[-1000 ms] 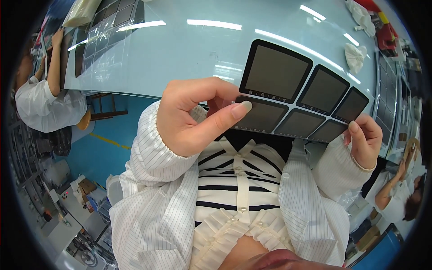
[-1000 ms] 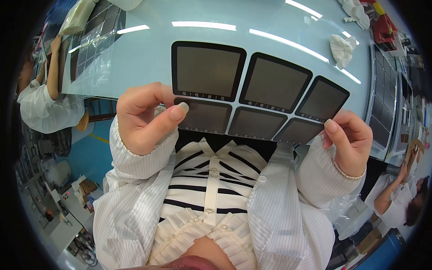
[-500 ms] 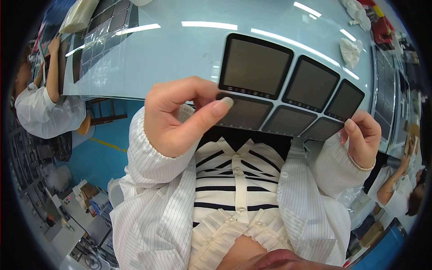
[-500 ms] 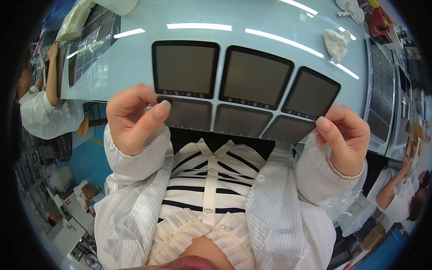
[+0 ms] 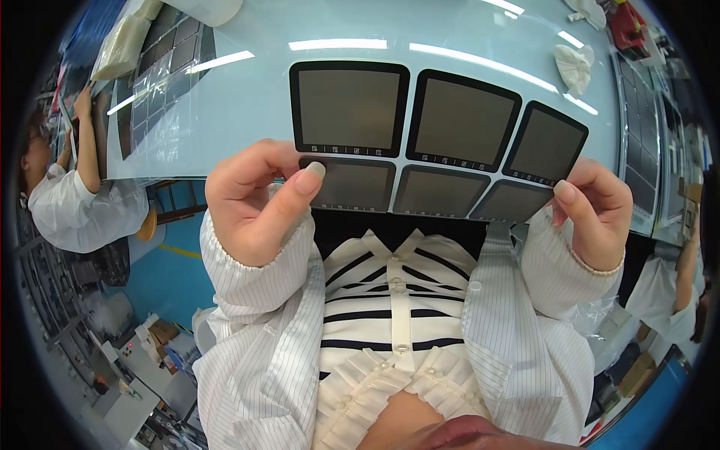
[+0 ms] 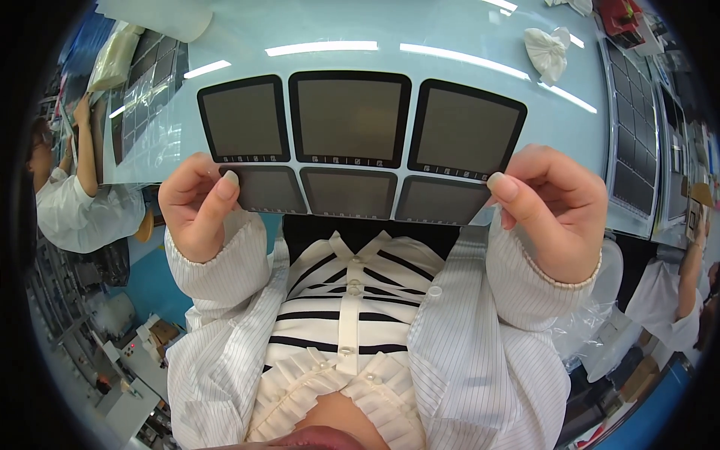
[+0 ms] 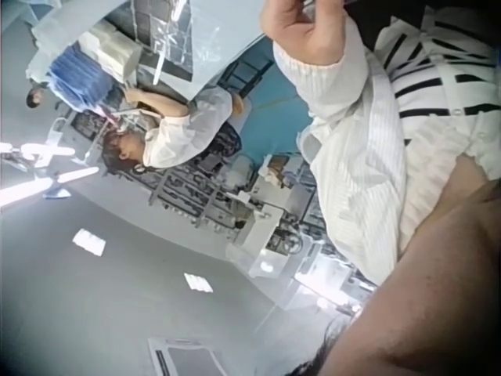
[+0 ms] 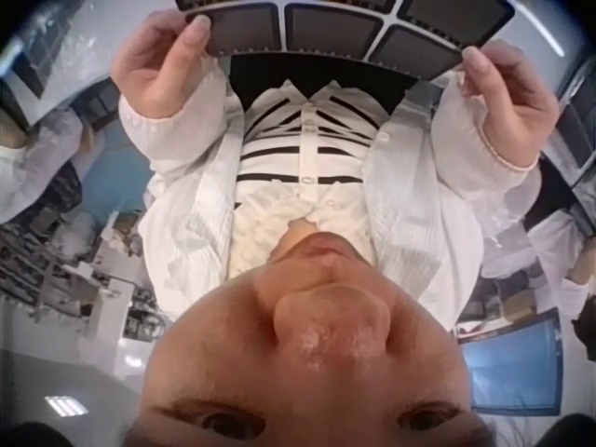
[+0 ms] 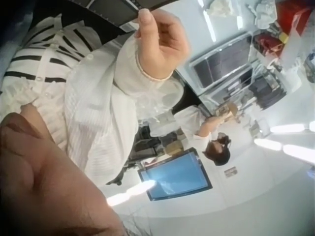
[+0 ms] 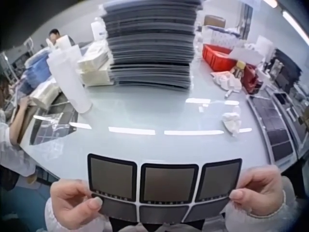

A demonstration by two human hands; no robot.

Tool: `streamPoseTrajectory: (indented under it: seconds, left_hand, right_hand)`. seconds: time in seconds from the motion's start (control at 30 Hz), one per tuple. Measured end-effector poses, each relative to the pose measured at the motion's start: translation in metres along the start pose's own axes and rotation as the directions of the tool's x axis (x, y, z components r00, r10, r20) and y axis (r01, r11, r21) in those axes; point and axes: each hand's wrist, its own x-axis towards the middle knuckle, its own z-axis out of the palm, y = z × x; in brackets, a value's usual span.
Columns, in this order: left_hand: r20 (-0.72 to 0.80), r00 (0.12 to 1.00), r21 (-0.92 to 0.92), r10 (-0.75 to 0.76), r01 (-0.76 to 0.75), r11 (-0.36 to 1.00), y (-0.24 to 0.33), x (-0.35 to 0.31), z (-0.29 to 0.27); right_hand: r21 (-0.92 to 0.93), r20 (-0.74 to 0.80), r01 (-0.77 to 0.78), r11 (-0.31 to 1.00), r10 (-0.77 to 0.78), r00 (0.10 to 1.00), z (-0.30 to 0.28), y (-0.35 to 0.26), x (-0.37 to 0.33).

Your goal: Cleaning and inspecting small solar panels or film strips using a cloth and liquid cleaning solution at a factory workstation.

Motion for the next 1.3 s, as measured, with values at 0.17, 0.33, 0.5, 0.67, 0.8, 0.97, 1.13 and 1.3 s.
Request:
streamPoseTrajectory:
  seconds: [0.17, 0.33, 0.5, 0.67, 0.8, 0.97, 1.13, 1.3]
  left_hand:
    - [0.009, 1.0, -0.012, 0.008, -0.008, 1.0, -0.002, 0.001, -0.002]
    - [-0.008, 1.0, -0.061, 0.0, -0.001, 0.998, -0.002, 0.004, -0.001]
    - [-0.06, 0.998, -0.148, -0.036, 0.027, 0.989, -0.007, 0.001, -0.008]
    - [-0.046, 0.999, -0.116, 0.003, -0.009, 0.993, -0.012, 0.003, -0.019]
    - [-0.05, 0.999, -0.103, 0.009, -0.014, 0.995, -0.015, 0.003, -0.023]
    - [-0.046, 0.998, -0.116, 0.032, -0.037, 0.993, -0.015, 0.004, -0.021]
    - [-0.055, 0.998, -0.114, 0.035, -0.041, 0.993, -0.014, 0.004, -0.019]
    - [-0.059, 0.997, -0.135, 0.044, -0.051, 0.99, -0.016, 0.006, -0.018]
  right_hand:
    - [-0.033, 0.007, 0.042, 0.999, -0.042, 0.999, -0.001, 0.0, 0.0]
    - [-0.019, -0.038, 0.039, 0.999, -0.039, 0.999, 0.004, -0.003, -0.001]
    - [-0.004, -0.06, 0.047, 0.999, -0.047, 0.997, 0.015, -0.005, 0.003]
    - [-0.023, -0.059, 0.042, 0.999, -0.043, 0.997, 0.02, -0.012, 0.007]
    - [-0.007, -0.071, 0.052, 0.999, -0.052, 0.996, 0.022, -0.011, 0.008]
    - [0.027, -0.085, 0.073, 0.997, -0.07, 0.994, 0.021, -0.01, 0.006]
    - [0.022, -0.091, 0.123, 0.992, -0.12, 0.989, 0.021, -0.006, 0.007]
    - [0.134, -0.218, 0.183, 0.974, -0.151, 0.964, 0.028, -0.004, 0.009]
